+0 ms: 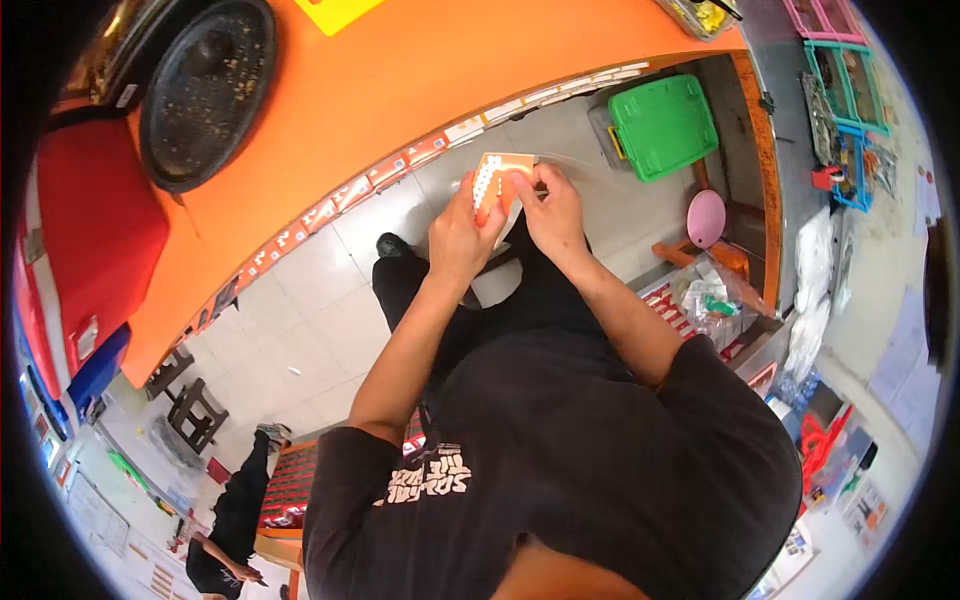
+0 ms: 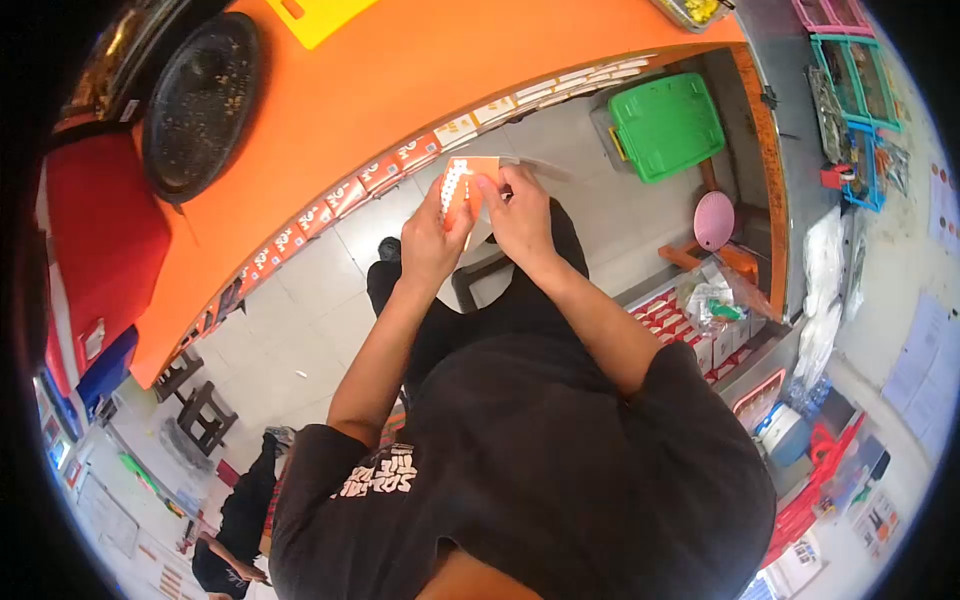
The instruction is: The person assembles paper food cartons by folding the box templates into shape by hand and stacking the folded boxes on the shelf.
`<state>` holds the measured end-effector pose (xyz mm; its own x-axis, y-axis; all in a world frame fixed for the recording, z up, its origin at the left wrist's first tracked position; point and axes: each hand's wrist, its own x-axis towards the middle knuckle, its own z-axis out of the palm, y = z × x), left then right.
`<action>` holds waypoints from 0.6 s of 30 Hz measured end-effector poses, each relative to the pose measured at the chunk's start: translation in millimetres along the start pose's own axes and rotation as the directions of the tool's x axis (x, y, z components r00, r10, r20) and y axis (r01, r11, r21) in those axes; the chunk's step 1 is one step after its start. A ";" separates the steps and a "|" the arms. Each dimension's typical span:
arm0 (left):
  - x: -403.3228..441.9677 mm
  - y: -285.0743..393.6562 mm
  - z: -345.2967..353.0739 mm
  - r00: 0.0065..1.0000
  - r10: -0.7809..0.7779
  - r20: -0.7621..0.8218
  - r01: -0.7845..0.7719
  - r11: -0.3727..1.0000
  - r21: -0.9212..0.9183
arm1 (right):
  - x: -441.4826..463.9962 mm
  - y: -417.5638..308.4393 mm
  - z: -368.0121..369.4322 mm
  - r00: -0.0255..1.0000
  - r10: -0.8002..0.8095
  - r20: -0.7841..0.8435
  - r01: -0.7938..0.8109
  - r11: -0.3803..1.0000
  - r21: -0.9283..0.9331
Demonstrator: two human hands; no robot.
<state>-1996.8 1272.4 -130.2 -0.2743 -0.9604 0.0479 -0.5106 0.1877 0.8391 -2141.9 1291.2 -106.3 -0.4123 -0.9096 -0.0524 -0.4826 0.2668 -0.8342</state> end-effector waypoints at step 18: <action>-121.4 -35.4 125.6 0.994 -0.024 -0.110 0.029 0.998 0.052 | -51.2 175.6 -9.5 0.804 0.093 0.587 -0.416 0.793 0.445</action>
<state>-2047.8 1408.2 -233.8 -0.1713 -0.9813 0.0873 -0.5598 0.1698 0.8110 -2212.9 1387.7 -244.9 0.0772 -0.8939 -0.4416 0.1323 0.4482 -0.8841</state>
